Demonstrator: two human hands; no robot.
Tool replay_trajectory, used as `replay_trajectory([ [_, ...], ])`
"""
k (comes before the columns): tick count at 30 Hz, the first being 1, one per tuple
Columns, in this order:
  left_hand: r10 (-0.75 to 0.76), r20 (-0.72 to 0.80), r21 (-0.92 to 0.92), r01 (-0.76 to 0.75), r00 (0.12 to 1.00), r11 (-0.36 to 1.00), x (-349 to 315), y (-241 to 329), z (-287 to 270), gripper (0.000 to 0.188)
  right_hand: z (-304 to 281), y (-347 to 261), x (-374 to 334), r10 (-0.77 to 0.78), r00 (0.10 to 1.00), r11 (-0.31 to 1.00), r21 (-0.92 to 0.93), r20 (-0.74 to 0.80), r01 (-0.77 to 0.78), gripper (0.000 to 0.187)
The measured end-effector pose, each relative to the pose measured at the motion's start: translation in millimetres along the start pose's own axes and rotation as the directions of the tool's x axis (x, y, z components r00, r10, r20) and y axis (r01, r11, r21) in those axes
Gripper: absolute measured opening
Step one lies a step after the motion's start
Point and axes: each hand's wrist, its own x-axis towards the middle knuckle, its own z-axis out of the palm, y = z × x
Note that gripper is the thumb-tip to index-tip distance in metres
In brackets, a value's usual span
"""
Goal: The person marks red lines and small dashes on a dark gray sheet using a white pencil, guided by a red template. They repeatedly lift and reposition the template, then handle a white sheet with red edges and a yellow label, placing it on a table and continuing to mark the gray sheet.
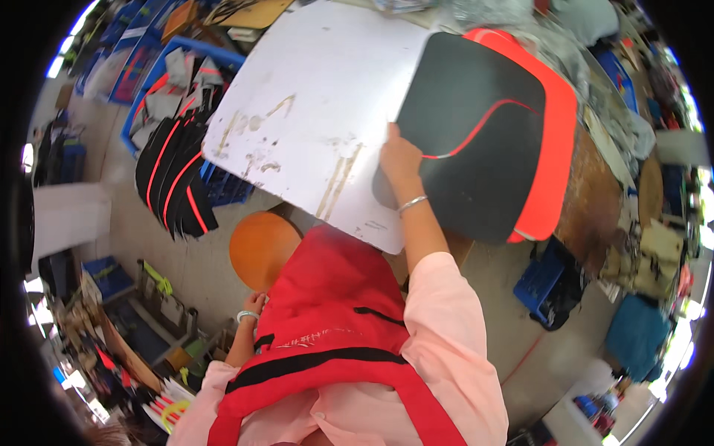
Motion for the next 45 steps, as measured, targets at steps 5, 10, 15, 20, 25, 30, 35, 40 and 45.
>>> replay_trajectory([
  [5, -0.059, 0.197, 0.249, 0.008, 0.979, 0.968, -34, -37, 11, 0.043, -10, 4, 28, 0.02, 1.0, 0.999, -0.033, 0.001, -0.02, 0.053],
  [10, 0.303, 0.107, 0.12, -0.315, 0.947, 0.942, -34, 41, 40, 0.038, -8, 9, 37, -0.045, 0.999, 0.986, -0.162, 0.016, 0.047, 0.061],
  [15, 0.404, -0.044, -0.222, -0.403, 0.914, 0.888, -63, 130, 47, 0.03, -18, -9, 30, -0.07, 0.996, 0.997, -0.047, -0.052, 0.067, 0.06],
  [20, 0.52, 0.203, -0.508, -0.365, 0.83, 0.78, -104, 170, 50, 0.032, -17, -182, 39, -0.567, 0.817, 0.795, 0.194, -0.1, 0.575, 0.038],
  [25, 0.88, 0.373, -0.861, 0.463, 0.295, 0.21, -227, 282, -38, 0.056, -35, -478, -30, -0.943, 0.239, 0.238, 0.032, -0.233, 0.971, 0.034],
  [30, 0.932, 0.143, -0.855, -0.432, 0.334, 0.286, -257, 157, -128, 0.057, -102, -581, -255, -0.998, 0.068, 0.068, 0.276, 0.012, 0.959, 0.033],
  [35, 0.64, -0.252, -0.57, -0.646, 0.726, 0.508, -282, -88, -185, 0.039, -174, -514, -418, -0.959, -0.284, -0.139, 0.846, 0.015, 0.515, 0.022],
  [40, -0.009, -0.513, -0.779, -0.461, 0.858, 0.425, -332, -260, -215, 0.036, -153, -561, -556, -0.734, -0.556, -0.003, 0.821, -0.39, -0.571, 0.023],
  [45, -0.266, -0.644, -0.764, -0.592, 0.717, 0.255, -371, -301, -198, 0.032, -123, -616, -644, -0.629, -0.604, 0.219, 0.634, -0.49, -0.742, 0.023],
])
